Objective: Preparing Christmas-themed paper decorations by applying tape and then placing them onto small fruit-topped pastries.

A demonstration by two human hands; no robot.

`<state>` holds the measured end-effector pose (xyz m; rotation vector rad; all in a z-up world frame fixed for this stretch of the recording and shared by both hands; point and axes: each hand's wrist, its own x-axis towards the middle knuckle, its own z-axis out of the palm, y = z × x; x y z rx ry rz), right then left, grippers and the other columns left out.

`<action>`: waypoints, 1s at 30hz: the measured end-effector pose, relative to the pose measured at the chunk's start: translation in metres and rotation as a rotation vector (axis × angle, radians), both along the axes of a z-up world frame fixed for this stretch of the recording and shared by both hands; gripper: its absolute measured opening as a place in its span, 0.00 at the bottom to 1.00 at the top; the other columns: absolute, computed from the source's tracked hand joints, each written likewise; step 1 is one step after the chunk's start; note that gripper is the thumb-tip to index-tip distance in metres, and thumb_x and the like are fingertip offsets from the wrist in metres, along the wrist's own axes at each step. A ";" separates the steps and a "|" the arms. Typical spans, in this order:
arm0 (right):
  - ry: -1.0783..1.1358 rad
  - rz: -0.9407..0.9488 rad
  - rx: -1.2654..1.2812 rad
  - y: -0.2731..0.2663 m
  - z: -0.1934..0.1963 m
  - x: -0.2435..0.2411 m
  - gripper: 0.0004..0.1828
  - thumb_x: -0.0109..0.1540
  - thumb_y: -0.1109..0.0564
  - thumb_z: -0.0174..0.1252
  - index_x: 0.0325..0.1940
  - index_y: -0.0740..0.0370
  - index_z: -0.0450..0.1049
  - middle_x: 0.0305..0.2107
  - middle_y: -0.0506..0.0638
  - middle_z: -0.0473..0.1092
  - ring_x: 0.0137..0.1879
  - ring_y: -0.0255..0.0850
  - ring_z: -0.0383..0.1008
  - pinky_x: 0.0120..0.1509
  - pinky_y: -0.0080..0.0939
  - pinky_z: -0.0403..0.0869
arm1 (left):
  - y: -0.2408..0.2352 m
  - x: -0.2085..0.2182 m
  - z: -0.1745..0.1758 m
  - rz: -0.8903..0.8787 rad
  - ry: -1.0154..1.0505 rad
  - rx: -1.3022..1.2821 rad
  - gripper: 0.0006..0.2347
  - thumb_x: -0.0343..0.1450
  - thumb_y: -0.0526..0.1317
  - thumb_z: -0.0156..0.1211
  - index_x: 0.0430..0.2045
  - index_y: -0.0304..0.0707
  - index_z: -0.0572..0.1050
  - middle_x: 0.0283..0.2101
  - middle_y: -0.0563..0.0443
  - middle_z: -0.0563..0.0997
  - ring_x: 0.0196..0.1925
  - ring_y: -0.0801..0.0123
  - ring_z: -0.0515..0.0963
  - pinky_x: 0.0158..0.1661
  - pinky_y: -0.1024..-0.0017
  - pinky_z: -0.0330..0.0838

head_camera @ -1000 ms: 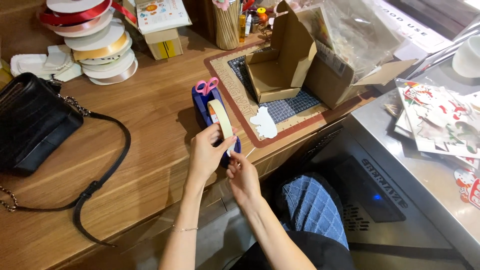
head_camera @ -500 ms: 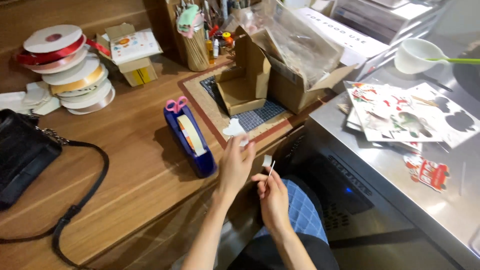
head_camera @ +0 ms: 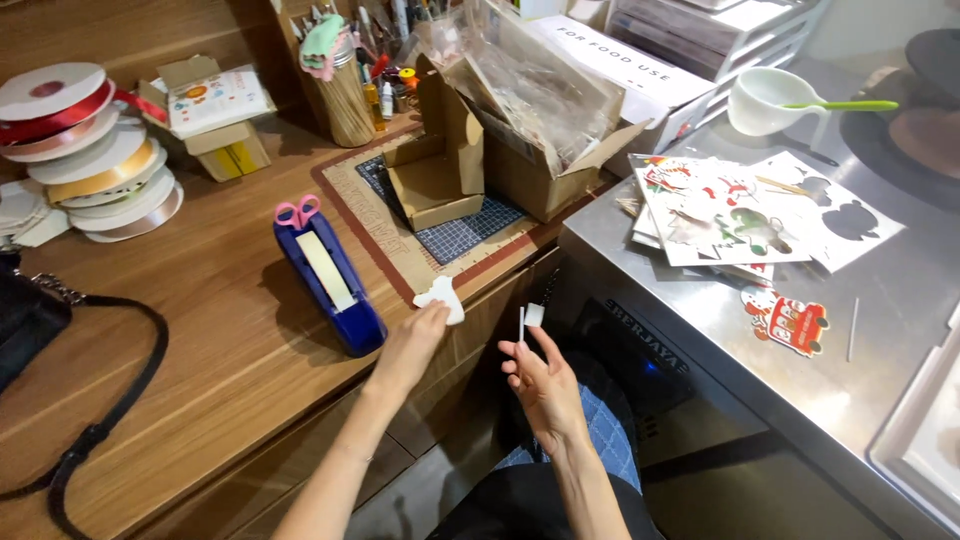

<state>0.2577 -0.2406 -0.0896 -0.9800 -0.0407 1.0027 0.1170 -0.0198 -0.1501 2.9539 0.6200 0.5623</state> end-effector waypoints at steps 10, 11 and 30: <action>-0.268 0.075 0.281 -0.027 0.027 0.023 0.56 0.70 0.61 0.67 0.95 0.55 0.41 0.53 0.76 0.81 0.42 0.53 0.92 0.46 0.41 0.92 | -0.089 0.028 0.142 -0.302 -0.862 0.091 0.12 0.80 0.31 0.66 0.45 0.53 0.95 0.61 0.56 0.89 0.55 0.71 0.88 0.59 0.78 0.83; -0.319 0.035 0.319 -0.035 0.037 0.024 0.57 0.70 0.64 0.67 0.95 0.54 0.39 0.53 0.74 0.81 0.41 0.54 0.91 0.44 0.41 0.92 | -0.091 0.034 0.145 -0.352 -0.901 -0.105 0.12 0.79 0.30 0.68 0.43 0.51 0.95 0.59 0.56 0.89 0.55 0.73 0.89 0.59 0.80 0.85; -0.367 -0.271 0.298 -0.044 0.045 0.021 0.53 0.69 0.69 0.68 0.93 0.61 0.48 0.48 0.71 0.84 0.38 0.47 0.89 0.40 0.40 0.91 | -0.190 0.087 0.175 0.048 -1.016 -1.404 0.08 0.72 0.33 0.81 0.33 0.23 0.88 0.31 0.36 0.93 0.28 0.74 0.85 0.24 0.74 0.82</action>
